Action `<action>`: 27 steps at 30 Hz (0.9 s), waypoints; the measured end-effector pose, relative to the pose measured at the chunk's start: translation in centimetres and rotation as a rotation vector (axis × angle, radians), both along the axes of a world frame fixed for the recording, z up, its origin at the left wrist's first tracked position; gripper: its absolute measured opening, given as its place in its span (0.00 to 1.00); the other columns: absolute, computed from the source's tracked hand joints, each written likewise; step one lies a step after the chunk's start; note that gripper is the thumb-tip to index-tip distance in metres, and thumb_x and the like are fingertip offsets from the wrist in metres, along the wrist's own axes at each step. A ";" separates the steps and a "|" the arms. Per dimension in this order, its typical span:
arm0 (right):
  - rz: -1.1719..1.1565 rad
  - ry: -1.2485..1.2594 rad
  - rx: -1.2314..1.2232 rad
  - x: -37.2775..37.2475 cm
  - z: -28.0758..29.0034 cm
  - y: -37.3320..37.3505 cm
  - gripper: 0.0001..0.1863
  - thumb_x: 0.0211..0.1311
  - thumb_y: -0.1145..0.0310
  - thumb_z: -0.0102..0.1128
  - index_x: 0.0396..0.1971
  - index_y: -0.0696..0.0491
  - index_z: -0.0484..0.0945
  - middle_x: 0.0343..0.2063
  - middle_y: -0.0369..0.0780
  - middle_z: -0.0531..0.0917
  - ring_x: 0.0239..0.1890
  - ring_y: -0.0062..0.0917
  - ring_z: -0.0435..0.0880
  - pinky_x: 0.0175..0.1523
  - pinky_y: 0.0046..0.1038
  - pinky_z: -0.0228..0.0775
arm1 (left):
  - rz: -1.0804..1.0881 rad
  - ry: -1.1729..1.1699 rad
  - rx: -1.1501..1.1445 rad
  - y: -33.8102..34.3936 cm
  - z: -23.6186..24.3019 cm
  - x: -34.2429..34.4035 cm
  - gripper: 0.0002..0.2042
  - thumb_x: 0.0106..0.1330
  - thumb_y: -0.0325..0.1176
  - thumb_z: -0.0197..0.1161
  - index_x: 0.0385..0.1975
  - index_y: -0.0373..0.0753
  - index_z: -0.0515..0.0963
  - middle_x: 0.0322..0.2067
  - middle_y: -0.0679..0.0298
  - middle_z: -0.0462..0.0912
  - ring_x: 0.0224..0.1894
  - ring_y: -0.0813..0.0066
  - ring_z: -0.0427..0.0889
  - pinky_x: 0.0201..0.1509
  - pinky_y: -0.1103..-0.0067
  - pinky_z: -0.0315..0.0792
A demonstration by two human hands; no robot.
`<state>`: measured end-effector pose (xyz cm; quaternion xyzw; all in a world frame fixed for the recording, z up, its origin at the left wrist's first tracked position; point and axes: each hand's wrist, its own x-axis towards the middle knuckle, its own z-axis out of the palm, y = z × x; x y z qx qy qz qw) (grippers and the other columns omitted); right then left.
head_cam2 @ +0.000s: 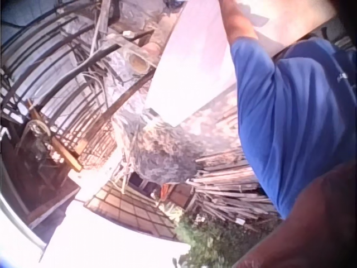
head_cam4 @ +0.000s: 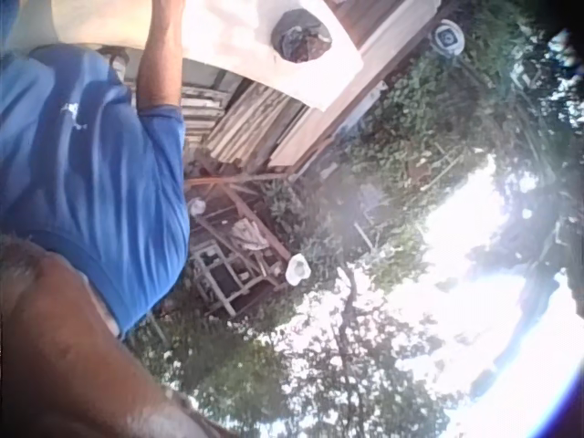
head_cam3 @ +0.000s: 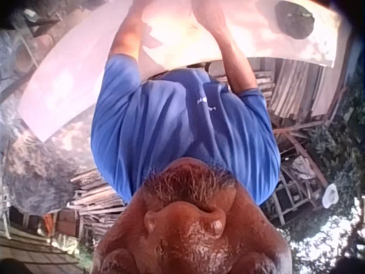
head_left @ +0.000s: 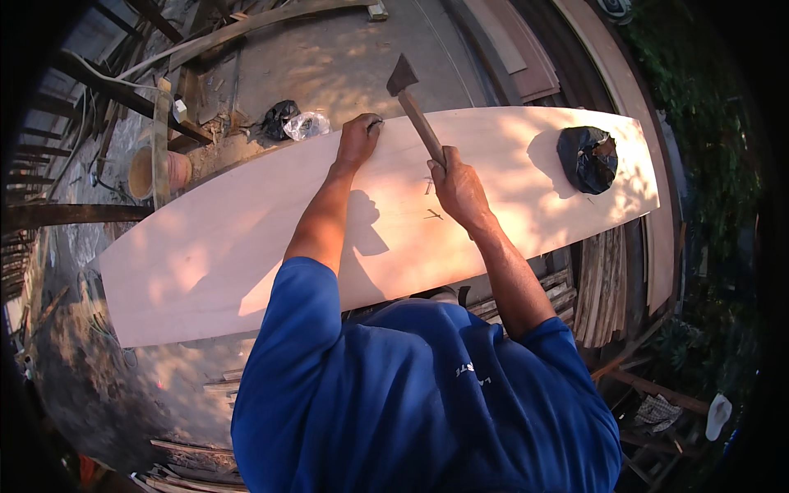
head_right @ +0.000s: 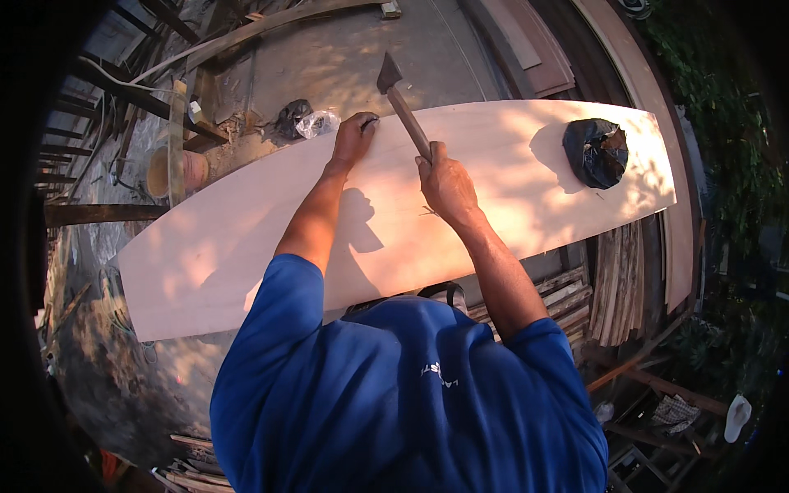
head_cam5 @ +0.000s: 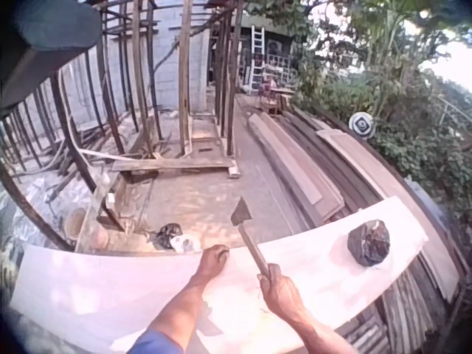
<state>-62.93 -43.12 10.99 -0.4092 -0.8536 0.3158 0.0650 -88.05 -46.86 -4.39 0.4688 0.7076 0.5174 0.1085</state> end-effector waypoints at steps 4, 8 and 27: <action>-0.020 0.333 0.128 -1.6 3.9 -1.3 0.18 0.78 0.62 0.55 0.57 0.57 0.66 0.26 0.53 0.85 0.31 0.55 0.85 0.38 0.53 0.73 | 0.007 0.067 0.105 -1.6 -0.3 -1.1 0.15 0.65 0.23 0.61 0.51 0.32 0.82 0.51 0.46 0.86 0.54 0.46 0.84 0.59 0.65 0.78; 0.090 -0.162 0.058 -0.4 -3.6 -0.4 0.17 0.77 0.61 0.55 0.54 0.55 0.65 0.30 0.56 0.86 0.33 0.60 0.85 0.40 0.59 0.73 | 0.246 0.290 -0.147 -4.9 0.8 -1.5 0.24 0.68 0.32 0.62 0.65 0.35 0.73 0.66 0.51 0.76 0.72 0.46 0.69 0.78 0.53 0.56; -0.012 0.135 0.115 -0.8 1.6 0.7 0.17 0.78 0.56 0.54 0.53 0.53 0.70 0.28 0.55 0.86 0.35 0.58 0.86 0.38 0.54 0.75 | -0.488 0.372 -0.225 -11.6 2.0 16.7 0.14 0.73 0.39 0.65 0.54 0.42 0.84 0.67 0.62 0.76 0.77 0.59 0.64 0.81 0.52 0.52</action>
